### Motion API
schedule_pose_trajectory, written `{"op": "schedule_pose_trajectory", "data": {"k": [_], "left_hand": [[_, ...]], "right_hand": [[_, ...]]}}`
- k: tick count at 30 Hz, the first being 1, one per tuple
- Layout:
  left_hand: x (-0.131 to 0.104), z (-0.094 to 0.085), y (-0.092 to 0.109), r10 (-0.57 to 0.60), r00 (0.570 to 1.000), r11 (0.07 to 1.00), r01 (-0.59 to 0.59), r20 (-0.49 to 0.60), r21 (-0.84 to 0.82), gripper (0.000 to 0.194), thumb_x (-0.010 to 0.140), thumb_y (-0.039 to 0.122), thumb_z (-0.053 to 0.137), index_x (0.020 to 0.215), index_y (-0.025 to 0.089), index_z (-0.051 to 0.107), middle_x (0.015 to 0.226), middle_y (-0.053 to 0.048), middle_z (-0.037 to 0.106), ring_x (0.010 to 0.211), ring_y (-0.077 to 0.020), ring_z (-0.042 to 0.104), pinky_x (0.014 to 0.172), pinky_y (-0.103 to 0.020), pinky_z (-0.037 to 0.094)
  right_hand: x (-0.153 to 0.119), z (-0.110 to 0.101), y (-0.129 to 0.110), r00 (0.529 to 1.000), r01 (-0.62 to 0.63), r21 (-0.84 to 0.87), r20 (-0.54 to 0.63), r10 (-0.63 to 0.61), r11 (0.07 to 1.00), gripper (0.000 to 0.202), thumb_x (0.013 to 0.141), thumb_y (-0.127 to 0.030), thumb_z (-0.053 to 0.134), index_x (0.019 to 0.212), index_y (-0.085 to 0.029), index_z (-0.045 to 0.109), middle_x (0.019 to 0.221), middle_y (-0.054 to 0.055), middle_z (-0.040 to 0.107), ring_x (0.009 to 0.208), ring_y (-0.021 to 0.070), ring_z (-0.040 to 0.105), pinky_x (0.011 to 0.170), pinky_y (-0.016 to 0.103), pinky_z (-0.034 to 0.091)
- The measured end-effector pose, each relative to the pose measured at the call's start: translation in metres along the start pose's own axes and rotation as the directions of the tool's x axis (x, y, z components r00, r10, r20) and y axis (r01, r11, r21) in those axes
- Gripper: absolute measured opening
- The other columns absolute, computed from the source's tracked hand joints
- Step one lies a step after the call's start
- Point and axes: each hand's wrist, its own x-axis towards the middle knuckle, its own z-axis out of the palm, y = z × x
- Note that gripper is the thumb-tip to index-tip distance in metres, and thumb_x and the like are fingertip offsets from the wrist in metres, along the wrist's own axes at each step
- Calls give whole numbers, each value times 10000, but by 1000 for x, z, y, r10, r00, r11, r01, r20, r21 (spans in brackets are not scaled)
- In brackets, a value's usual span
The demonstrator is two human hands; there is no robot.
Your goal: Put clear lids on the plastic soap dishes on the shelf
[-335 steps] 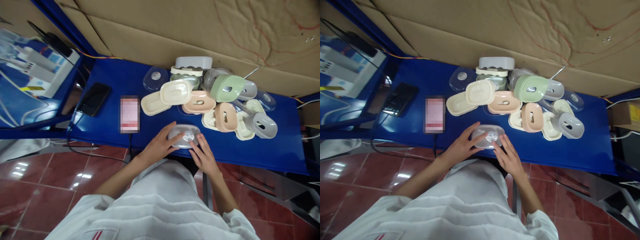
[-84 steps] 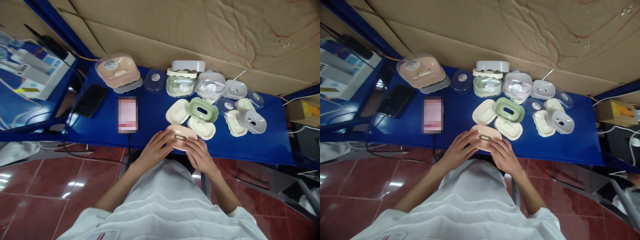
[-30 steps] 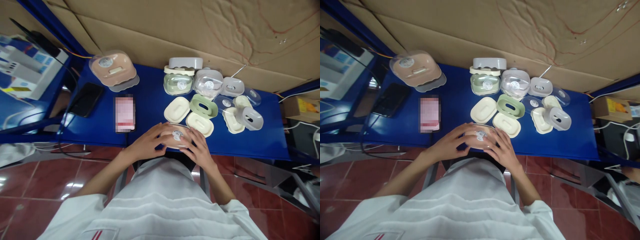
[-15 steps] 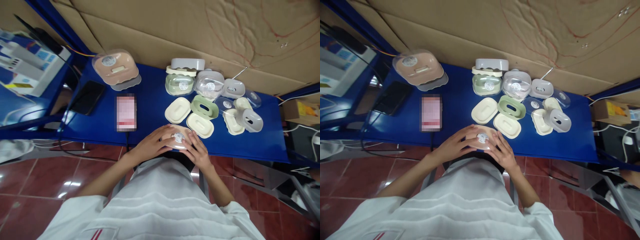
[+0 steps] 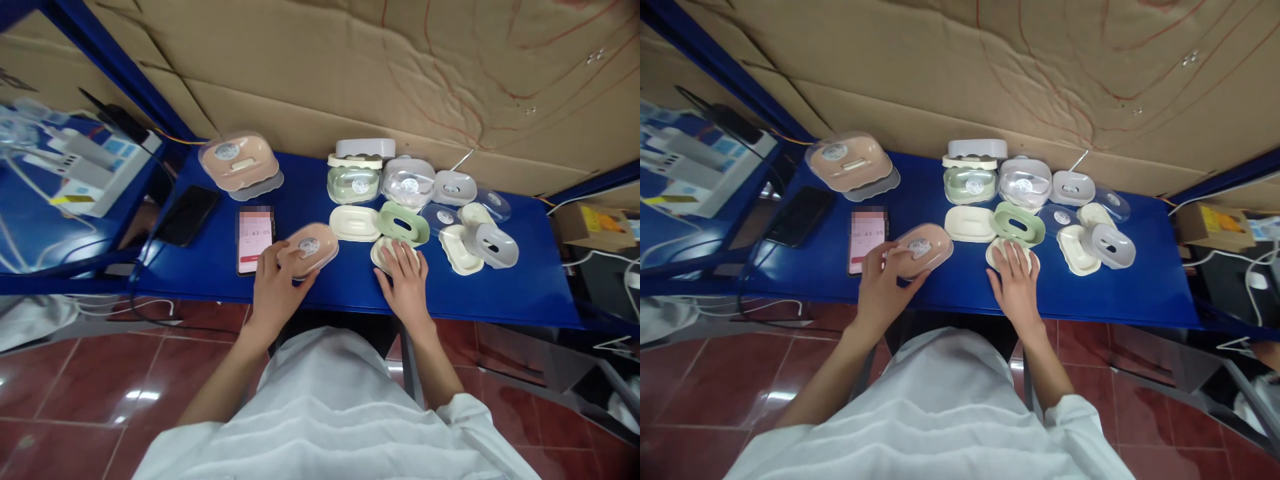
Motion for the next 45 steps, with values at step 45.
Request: {"op": "schedule_pose_trajectory", "data": {"k": [45], "left_hand": [[-22, 17, 15, 406, 875, 906, -346, 263, -245, 207, 1055, 248, 612, 1237, 227, 709, 1291, -122, 725, 1268, -284, 682, 1042, -451, 596]], "right_hand": [[-34, -23, 39, 998, 54, 47, 28, -55, 997, 435, 1089, -345, 549, 1518, -284, 587, 1476, 113, 676, 1424, 310, 597, 1184, 557, 451]]}}
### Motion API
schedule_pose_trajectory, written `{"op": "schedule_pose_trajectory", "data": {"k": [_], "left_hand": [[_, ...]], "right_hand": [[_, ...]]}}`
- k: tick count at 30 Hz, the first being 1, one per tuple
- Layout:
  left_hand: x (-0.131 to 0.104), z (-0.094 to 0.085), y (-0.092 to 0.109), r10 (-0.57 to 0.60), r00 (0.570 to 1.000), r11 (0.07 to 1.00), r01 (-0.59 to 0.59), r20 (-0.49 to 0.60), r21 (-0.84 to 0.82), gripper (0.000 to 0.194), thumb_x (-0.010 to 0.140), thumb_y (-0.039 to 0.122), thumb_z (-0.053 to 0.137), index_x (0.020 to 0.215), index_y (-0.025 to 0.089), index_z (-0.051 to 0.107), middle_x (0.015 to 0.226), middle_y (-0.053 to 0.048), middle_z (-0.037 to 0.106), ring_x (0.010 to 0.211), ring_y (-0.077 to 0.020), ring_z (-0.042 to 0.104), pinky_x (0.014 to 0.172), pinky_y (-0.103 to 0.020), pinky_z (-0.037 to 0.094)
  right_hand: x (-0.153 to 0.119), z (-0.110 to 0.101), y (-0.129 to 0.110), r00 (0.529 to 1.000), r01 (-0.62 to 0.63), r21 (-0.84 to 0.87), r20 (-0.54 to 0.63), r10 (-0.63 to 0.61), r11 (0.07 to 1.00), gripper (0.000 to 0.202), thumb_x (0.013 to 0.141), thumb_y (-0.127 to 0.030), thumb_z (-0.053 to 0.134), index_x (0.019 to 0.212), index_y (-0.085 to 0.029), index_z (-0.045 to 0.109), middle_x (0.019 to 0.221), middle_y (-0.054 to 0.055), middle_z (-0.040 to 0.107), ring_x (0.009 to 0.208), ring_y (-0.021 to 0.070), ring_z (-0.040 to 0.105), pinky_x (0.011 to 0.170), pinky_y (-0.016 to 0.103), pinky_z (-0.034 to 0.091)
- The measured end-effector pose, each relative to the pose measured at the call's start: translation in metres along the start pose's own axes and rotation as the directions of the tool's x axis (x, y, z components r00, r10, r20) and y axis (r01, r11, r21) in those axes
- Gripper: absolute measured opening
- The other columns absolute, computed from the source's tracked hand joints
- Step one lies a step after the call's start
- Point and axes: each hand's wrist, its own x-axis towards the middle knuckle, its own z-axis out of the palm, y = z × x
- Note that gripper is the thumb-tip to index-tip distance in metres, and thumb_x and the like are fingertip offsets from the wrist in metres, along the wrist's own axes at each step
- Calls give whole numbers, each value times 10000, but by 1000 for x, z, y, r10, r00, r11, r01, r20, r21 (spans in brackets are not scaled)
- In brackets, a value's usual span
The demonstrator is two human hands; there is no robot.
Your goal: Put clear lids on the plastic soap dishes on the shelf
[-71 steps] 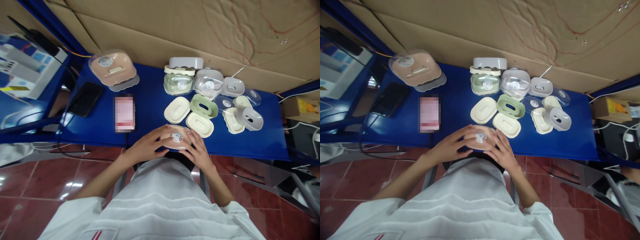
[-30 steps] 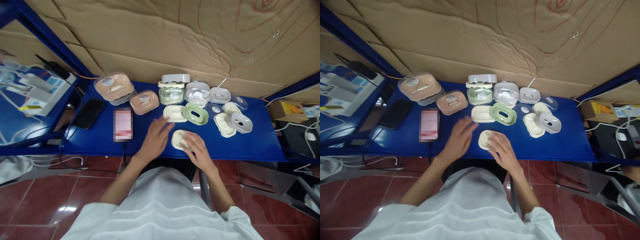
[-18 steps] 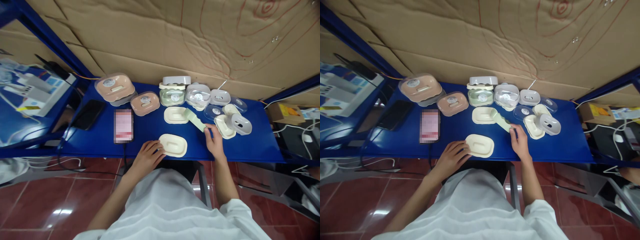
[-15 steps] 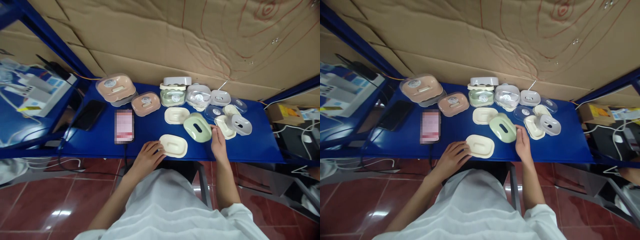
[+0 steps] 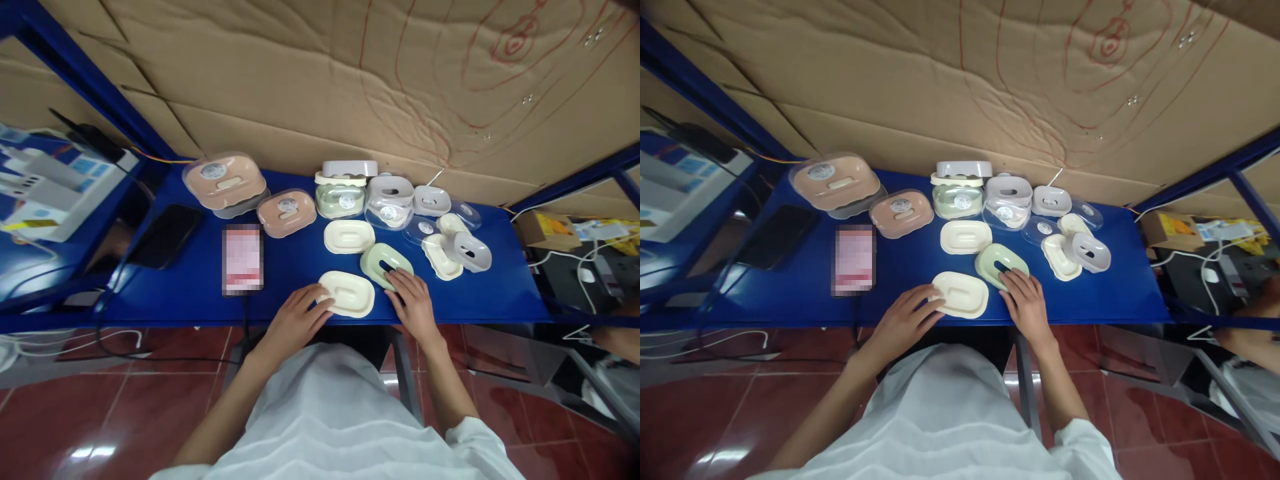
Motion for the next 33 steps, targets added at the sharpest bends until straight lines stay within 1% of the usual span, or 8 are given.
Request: {"op": "schedule_pose_trajectory", "data": {"k": [3, 8, 17, 21, 24, 27, 30, 33], "left_hand": [[1, 1, 0, 0, 999, 999, 2, -39, 51, 386, 1051, 259, 631, 1435, 251, 609, 1487, -162, 627, 1329, -304, 660, 1080, -473, 590], [4, -4, -2, 72, 993, 993, -63, -89, 98, 501, 1030, 266, 677, 1510, 214, 542, 1607, -194, 538, 1489, -341, 539, 1169, -515, 533], [2, -5, -7, 118, 992, 990, -121, 44, 67, 268, 1056, 229, 623, 1310, 221, 706, 1451, -87, 700, 1479, -283, 564, 1207, -469, 515], [-1, -7, -7, 50, 999, 997, -50, -16, 55, 226, 1041, 249, 656, 1255, 217, 722, 1401, -101, 721, 1439, -289, 597, 1165, -467, 550], [-6, -8, -10, -34, 994, 996, 43, -106, 83, 229, 1020, 227, 682, 1244, 198, 717, 1376, -120, 724, 1422, -302, 605, 1152, -474, 561], [-9, -6, -13, -86, 980, 991, 103, -180, 90, 250, 1004, 208, 701, 1254, 193, 705, 1368, -128, 719, 1416, -311, 604, 1152, -486, 565], [-8, -4, -12, -97, 977, 991, 112, -189, 76, 261, 1000, 200, 705, 1261, 197, 698, 1370, -127, 712, 1425, -313, 594, 1161, -490, 563], [-3, -2, -7, -82, 982, 994, 92, -168, 52, 250, 1001, 206, 707, 1251, 188, 699, 1355, -130, 713, 1432, -312, 586, 1175, -488, 557]], "right_hand": [[0, -4, -14, 999, 36, 102, 2, -36, 994, 429, 1088, -317, 553, 1513, -278, 588, 1449, 98, 700, 1422, 292, 608, 1187, 536, 465], [4, 0, -49, 964, 199, 111, 157, -215, 974, 444, 1096, -247, 526, 1539, -250, 555, 1522, 94, 650, 1472, 253, 562, 1251, 531, 404], [0, 26, -55, 930, 302, 100, 187, -316, 948, 434, 1094, -285, 559, 1525, -231, 575, 1549, 85, 629, 1542, 240, 483, 1328, 552, 314], [21, 12, -25, 965, 227, 48, 123, -231, 973, 460, 1122, -277, 445, 1575, -260, 520, 1599, 87, 580, 1542, 227, 480, 1301, 528, 346], [46, -3, 23, 999, -54, -158, -14, 52, 986, 516, 1121, -297, 403, 1628, -212, 449, 1662, 141, 492, 1578, 281, 417, 1285, 572, 329], [68, -13, 77, 960, -278, -336, -54, 276, 900, 632, 1088, -407, 475, 1658, -146, 389, 1698, 210, 412, 1597, 401, 344, 1251, 725, 257], [80, -18, 110, 950, -276, -393, 31, 312, 877, 595, 1078, -407, 489, 1612, -144, 470, 1645, 219, 488, 1542, 424, 421, 1213, 736, 285], [77, -20, 110, 978, -191, -362, 6, 208, 912, 509, 1099, -391, 469, 1548, -173, 566, 1555, 178, 604, 1463, 361, 530, 1200, 594, 367]]}}
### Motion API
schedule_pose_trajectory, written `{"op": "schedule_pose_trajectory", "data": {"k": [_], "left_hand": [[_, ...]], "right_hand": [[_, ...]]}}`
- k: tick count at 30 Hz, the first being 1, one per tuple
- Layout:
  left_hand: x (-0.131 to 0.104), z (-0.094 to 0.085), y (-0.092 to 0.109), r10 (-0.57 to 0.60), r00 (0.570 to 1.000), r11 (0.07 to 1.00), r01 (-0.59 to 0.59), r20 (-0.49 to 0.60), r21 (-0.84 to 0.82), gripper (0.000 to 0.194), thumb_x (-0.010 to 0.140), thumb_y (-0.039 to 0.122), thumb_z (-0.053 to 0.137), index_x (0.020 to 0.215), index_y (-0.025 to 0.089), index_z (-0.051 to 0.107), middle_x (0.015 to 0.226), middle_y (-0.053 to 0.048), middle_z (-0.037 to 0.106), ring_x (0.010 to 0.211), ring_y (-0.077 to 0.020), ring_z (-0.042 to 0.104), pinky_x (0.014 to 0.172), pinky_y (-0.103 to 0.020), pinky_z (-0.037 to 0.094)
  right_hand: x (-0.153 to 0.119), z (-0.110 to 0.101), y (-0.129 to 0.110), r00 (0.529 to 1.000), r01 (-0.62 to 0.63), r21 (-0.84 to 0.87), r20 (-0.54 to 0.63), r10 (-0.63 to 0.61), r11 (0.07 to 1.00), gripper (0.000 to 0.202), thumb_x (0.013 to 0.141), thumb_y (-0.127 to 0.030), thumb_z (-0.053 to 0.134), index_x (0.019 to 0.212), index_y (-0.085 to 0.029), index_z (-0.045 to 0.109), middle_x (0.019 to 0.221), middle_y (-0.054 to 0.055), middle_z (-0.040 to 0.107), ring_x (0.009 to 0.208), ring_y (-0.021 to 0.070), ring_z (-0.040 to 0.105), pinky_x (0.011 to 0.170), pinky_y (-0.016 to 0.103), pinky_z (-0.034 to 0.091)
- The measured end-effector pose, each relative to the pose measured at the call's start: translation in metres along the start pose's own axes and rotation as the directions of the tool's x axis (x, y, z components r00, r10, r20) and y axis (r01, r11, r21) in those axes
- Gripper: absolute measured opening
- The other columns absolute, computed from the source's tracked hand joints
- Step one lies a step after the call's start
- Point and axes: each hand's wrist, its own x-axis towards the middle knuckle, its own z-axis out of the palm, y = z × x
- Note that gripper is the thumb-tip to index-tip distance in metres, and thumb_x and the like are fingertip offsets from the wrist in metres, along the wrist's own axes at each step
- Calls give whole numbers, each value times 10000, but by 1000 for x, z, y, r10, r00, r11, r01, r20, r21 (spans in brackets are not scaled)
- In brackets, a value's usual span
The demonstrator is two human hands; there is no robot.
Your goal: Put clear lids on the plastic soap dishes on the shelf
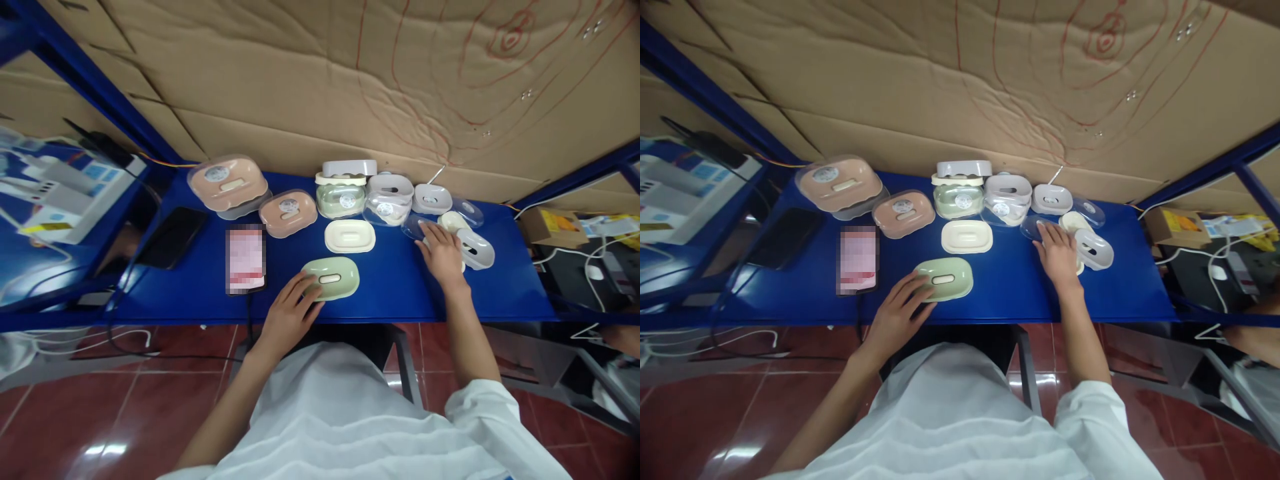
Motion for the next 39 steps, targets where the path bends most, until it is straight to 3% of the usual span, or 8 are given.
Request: {"op": "schedule_pose_trajectory", "data": {"k": [3, 7, 12, 14, 19, 23, 28, 39], "left_hand": [[6, 4, 6, 23, 999, 999, -21, 36, -48, 236, 1011, 217, 697, 1245, 192, 700, 1365, -125, 708, 1440, -304, 580, 1193, -486, 547], [13, 12, 11, 62, 996, 994, -56, 62, -96, 278, 1019, 230, 689, 1296, 215, 684, 1413, -123, 679, 1447, -298, 580, 1199, -485, 544], [13, 21, 11, -17, 999, 989, 24, 51, -148, 607, 1010, 337, 712, 1570, 266, 489, 1728, -195, 323, 1465, -332, 569, 1120, -483, 601], [13, 20, 10, -25, 998, 983, 35, 60, -178, 694, 1007, 365, 714, 1628, 284, 414, 1749, -194, 283, 1468, -334, 567, 1111, -486, 607], [11, 13, 7, 23, 999, 990, -16, 46, -137, 650, 1008, 313, 713, 1604, 295, 455, 1647, -161, 481, 1514, -325, 515, 1197, -514, 533], [5, 12, 2, -14, 1000, 987, 19, 28, -160, 624, 992, 331, 733, 1567, 300, 494, 1642, -160, 468, 1509, -318, 519, 1189, -504, 547], [-4, 13, -2, -84, 996, 966, 85, 15, -243, 730, 972, 367, 754, 1618, 326, 415, 1619, -171, 468, 1436, -310, 595, 1136, -493, 595], [-9, 10, -6, -117, 993, 954, 118, 17, -274, 606, 980, 365, 750, 1535, 313, 511, 1589, -155, 507, 1396, -292, 630, 1163, -502, 570]], "right_hand": [[-23, -6, -22, 993, 86, 69, -92, -79, 994, 469, 1102, -426, 502, 1503, -212, 620, 1496, 135, 665, 1418, 321, 583, 1178, 514, 402], [-64, -9, -74, 975, 182, 256, -169, -142, 949, 437, 1080, -411, 588, 1486, -256, 634, 1449, 103, 703, 1359, 277, 640, 1166, 469, 440], [-92, -10, -131, 948, 317, 423, -174, -267, 849, 468, 1060, -349, 637, 1524, -309, 594, 1494, 71, 675, 1447, 269, 581, 1267, 527, 377], [-93, -10, -143, 922, 386, 421, -155, -355, 821, 476, 1062, -320, 631, 1535, -305, 583, 1547, 69, 631, 1499, 269, 528, 1296, 550, 346], [-90, -7, -156, 868, 487, 331, -86, -489, 808, 522, 1079, -266, 592, 1594, -299, 511, 1647, 72, 519, 1585, 272, 415, 1338, 601, 256], [-88, -10, -159, 842, 528, 287, -51, -538, 799, 564, 1084, -203, 557, 1630, -301, 456, 1669, 63, 485, 1597, 275, 392, 1338, 618, 249], [-82, -20, -160, 793, 584, 260, 19, -609, 769, 549, 1085, -176, 540, 1622, -267, 469, 1695, 50, 444, 1608, 278, 365, 1349, 625, 215], [-92, 1, -170, 818, 549, 305, -6, -575, 778, 693, 1031, -47, 508, 1648, -350, 419, 1686, 56, 464, 1630, 276, 326, 1339, 699, 181]]}}
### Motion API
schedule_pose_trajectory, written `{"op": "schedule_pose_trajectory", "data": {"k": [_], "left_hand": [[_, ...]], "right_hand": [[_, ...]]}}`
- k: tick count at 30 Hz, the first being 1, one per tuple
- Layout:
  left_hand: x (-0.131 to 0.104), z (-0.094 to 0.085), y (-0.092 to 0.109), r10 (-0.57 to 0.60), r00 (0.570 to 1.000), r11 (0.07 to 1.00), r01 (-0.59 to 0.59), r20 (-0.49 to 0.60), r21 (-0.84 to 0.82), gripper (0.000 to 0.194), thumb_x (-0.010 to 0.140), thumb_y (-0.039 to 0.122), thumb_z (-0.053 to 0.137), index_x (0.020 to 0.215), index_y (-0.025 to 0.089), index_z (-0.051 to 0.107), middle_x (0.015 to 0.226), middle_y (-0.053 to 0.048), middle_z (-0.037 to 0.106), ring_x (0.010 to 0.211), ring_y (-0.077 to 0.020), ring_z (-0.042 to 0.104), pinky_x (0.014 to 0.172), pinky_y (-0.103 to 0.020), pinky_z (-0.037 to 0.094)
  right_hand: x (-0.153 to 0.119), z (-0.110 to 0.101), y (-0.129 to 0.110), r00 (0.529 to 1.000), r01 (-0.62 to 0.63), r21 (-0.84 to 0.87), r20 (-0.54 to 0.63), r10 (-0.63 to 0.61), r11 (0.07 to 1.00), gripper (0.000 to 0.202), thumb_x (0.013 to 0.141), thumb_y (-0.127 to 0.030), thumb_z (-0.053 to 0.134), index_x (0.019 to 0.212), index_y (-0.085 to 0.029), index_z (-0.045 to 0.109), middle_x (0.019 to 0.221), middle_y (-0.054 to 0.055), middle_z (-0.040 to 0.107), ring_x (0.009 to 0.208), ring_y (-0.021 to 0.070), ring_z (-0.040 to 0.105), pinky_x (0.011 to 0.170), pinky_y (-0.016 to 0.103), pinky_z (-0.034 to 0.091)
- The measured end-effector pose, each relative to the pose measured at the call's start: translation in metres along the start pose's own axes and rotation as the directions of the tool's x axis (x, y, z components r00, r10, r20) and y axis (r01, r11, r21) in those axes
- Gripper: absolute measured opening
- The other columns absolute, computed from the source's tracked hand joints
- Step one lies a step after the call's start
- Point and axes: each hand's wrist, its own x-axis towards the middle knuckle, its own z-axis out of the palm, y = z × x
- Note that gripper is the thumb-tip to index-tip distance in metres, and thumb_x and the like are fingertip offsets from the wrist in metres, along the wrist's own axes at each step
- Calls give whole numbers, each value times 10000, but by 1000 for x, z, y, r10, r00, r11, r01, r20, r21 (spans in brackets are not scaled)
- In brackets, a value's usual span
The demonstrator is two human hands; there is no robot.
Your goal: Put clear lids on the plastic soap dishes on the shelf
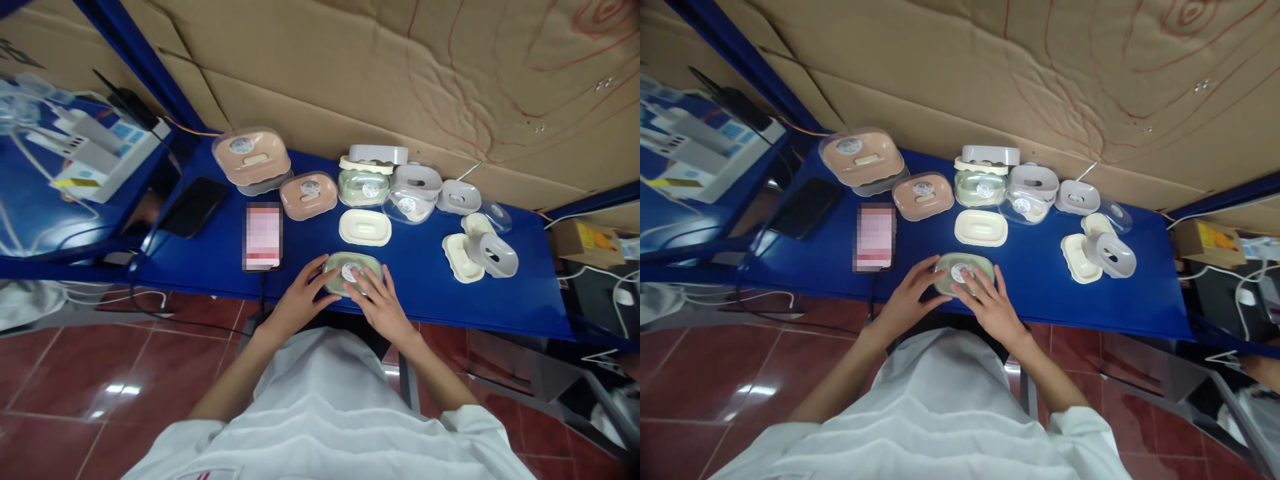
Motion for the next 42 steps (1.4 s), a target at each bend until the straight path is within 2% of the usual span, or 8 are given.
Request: {"op": "schedule_pose_trajectory", "data": {"k": [7, 12, 16, 19, 24, 33, 37, 42], "left_hand": [[5, -12, -1, -94, 995, 994, 95, -34, 54, 525, 993, 357, 737, 1479, 279, 555, 1580, -152, 526, 1434, -298, 596, 1189, -517, 543], [16, -19, 6, -107, 968, 960, 161, -228, 231, 510, 1024, 254, 664, 1514, 237, 520, 1696, -199, 351, 1574, -373, 408, 1203, -584, 501], [26, -17, 11, -9, 989, 920, 65, -145, 386, 395, 1021, 184, 625, 1407, 266, 628, 1602, -159, 497, 1521, -380, 466, 1197, -605, 475], [37, -15, 6, -26, 995, 920, 61, -94, 387, 334, 1033, 211, 605, 1360, 245, 665, 1502, -161, 594, 1432, -362, 551, 1159, -571, 507], [59, -14, -4, -86, 987, 912, 132, -134, 389, 351, 1051, 254, 564, 1383, 238, 675, 1485, -172, 605, 1426, -374, 548, 1157, -573, 487], [80, 2, -2, -122, 983, 883, 169, -134, 438, 582, 1050, 365, 561, 1613, 246, 479, 1681, -206, 425, 1512, -455, 458, 1123, -632, 475], [74, 4, 10, -103, 988, 885, 146, -118, 442, 567, 1069, 330, 532, 1622, 219, 468, 1715, -217, 368, 1554, -441, 409, 1203, -656, 390], [51, 14, 26, 66, 982, 940, -121, 176, 320, 432, 1092, 302, 517, 1516, 280, 595, 1638, -131, 516, 1529, -339, 472, 1243, -573, 384]], "right_hand": [[7, -2, 17, 997, -46, 50, -59, 49, 998, 582, 1061, -231, 588, 1621, -344, 478, 1700, 87, 446, 1624, 323, 331, 1298, 623, 352], [39, -5, 30, 991, -120, -5, -59, 120, 993, 581, 1090, -232, 499, 1659, -314, 412, 1688, 93, 465, 1577, 284, 416, 1309, 570, 298], [54, -9, 47, 968, -249, -32, -51, 247, 968, 545, 1134, -368, 425, 1659, -223, 397, 1660, 133, 498, 1558, 299, 437, 1295, 587, 252], [43, -11, 53, 954, -296, -43, -52, 294, 954, 510, 1136, -392, 428, 1622, -242, 455, 1594, 131, 576, 1476, 300, 523, 1261, 581, 273], [6, -13, 41, 914, -402, -40, -88, 397, 915, 491, 1122, -370, 463, 1601, -266, 488, 1533, 134, 623, 1384, 300, 584, 1165, 522, 368], [-16, -21, 11, 942, -334, 62, -12, 336, 940, 540, 1117, -344, 460, 1653, -308, 396, 1588, 106, 583, 1437, 281, 556, 1178, 499, 372], [-5, -34, 43, 936, -333, 47, -107, 336, 942, 545, 1124, -320, 402, 1667, -282, 360, 1658, 122, 502, 1532, 277, 470, 1242, 529, 319], [29, -47, 115, 878, -452, -128, -235, 416, 883, 577, 1097, -338, 397, 1662, -226, 381, 1729, 160, 372, 1598, 349, 341, 1253, 619, 286]]}}
